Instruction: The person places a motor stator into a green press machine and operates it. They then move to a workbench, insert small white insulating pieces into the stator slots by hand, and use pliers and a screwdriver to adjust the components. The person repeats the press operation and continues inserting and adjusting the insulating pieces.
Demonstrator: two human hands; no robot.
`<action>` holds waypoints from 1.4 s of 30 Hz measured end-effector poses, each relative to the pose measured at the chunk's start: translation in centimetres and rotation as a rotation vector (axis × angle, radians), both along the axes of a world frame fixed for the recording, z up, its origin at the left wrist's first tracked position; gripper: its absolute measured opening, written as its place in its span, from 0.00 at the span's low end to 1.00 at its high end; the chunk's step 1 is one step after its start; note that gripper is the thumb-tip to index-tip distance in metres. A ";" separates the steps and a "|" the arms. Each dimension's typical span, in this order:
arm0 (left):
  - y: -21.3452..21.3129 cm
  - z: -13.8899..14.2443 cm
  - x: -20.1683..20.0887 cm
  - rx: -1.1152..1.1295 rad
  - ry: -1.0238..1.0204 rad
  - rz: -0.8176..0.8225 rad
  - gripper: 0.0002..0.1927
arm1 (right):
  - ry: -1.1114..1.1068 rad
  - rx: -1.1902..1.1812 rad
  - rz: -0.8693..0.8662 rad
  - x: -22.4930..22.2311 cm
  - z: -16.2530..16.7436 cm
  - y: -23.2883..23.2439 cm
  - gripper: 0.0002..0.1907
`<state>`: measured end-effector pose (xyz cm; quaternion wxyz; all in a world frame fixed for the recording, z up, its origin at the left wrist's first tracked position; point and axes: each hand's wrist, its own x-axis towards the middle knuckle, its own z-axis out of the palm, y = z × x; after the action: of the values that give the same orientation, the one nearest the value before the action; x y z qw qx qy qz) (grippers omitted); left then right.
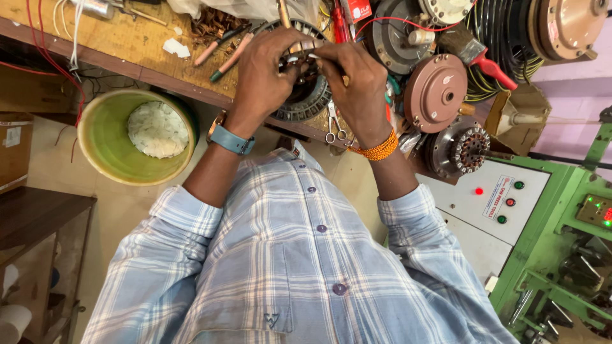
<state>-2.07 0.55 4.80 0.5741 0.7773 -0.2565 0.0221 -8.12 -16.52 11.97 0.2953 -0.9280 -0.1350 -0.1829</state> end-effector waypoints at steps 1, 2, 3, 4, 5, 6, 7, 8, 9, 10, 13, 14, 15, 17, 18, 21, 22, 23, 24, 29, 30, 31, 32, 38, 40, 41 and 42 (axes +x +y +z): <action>0.2 0.2 0.1 0.001 -0.038 -0.023 0.19 | -0.004 0.001 0.003 -0.1 -0.1 0.0 0.09; 0.4 0.4 0.1 0.005 -0.072 -0.048 0.20 | -0.005 0.004 0.004 -0.2 -0.2 0.0 0.09; 0.8 0.6 0.2 0.010 -0.106 -0.075 0.20 | 0.003 0.003 0.007 -0.2 -0.2 -0.1 0.09; 1.2 0.7 0.4 -0.055 -0.030 -0.130 0.22 | 0.010 0.003 0.009 -0.2 -0.2 -0.2 0.08; 1.8 0.9 0.6 -0.120 0.045 -0.187 0.24 | 0.014 0.001 0.008 -0.2 -0.2 -0.3 0.08; 2.2 1.0 0.8 -0.186 0.122 -0.245 0.27 | 0.027 0.008 0.030 -0.1 -0.1 -0.5 0.08; 2.4 1.1 0.8 -0.078 0.199 -0.223 0.23 | 0.043 0.016 0.051 0.0 0.0 -0.6 0.07; 2.5 1.2 1.0 0.032 0.274 -0.199 0.19 | 0.058 0.026 0.074 0.2 0.1 -0.7 0.07; 2.6 1.3 1.1 0.144 0.345 -0.176 0.15 | 0.075 0.041 0.095 0.4 0.3 -0.9 0.07; 2.5 1.3 1.1 0.112 0.363 -0.196 0.14 | 0.093 0.057 0.116 0.6 0.4 -1.0 0.06; 2.3 1.5 1.6 0.044 0.401 -0.264 0.12 | 0.147 0.114 0.150 0.9 0.7 -1.4 0.06; 2.3 1.5 1.9 0.043 0.402 -0.295 0.12 | 0.166 0.134 0.156 1.0 0.8 -1.5 0.07; 2.1 1.5 2.2 0.041 0.402 -0.325 0.12 | 0.158 0.121 0.154 1.0 0.8 -1.6 0.06; 1.8 1.5 2.5 0.075 0.424 -0.339 0.13 | 0.150 0.091 0.153 1.1 0.8 -1.7 0.06; 1.6 1.4 2.4 0.089 0.444 -0.338 0.13 | 0.159 0.093 0.144 1.1 0.8 -1.7 0.06; 1.2 1.2 1.9 0.135 0.132 -0.299 0.16 | 0.166 0.077 0.126 1.0 0.9 -1.6 0.07; 1.2 1.2 1.7 0.127 0.139 -0.294 0.16 | 0.177 0.054 0.122 1.0 1.0 -1.5 0.06; 1.2 1.2 1.6 0.122 0.148 -0.288 0.16 | 0.189 0.035 0.120 0.9 1.2 -1.3 0.06; 1.5 1.3 1.7 0.123 0.151 -0.284 0.17 | 0.180 0.013 0.131 0.9 1.3 -1.2 0.06; 2.9 2.0 2.7 0.150 0.364 -0.444 0.19 | 0.207 0.017 0.119 0.9 1.8 -1.2 0.07; 2.9 2.2 2.9 0.162 0.484 -0.476 0.17 | 0.205 0.044 0.127 1.1 1.7 -1.3 0.07; 2.7 2.3 2.8 0.059 0.557 -0.445 0.15 | 0.205 0.070 0.134 1.2 1.6 -1.5 0.07; 2.4 2.4 2.4 -0.045 0.631 -0.414 0.13 | 0.207 0.096 0.140 1.3 1.6 -1.6 0.08; 1.6 3.2 1.3 0.142 0.415 -0.243 0.12 | 0.249 0.151 0.117 1.6 1.2 -1.8 0.07; 1.6 3.5 0.8 0.155 0.308 -0.207 0.14 | 0.253 0.073 0.110 1.4 1.4 -1.6 0.07; 1.6 3.6 0.7 0.165 0.273 -0.199 0.16 | 0.251 0.032 0.102 1.3 1.6 -1.5 0.07; 1.7 3.6 0.7 0.175 0.231 -0.187 0.18 | 0.246 0.015 0.105 1.2 1.8 -1.3 0.07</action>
<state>-1.41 2.28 8.43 0.5293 0.7945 -0.2610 -0.1433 -6.90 -17.81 13.72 0.3255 -0.9329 -0.1447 -0.0532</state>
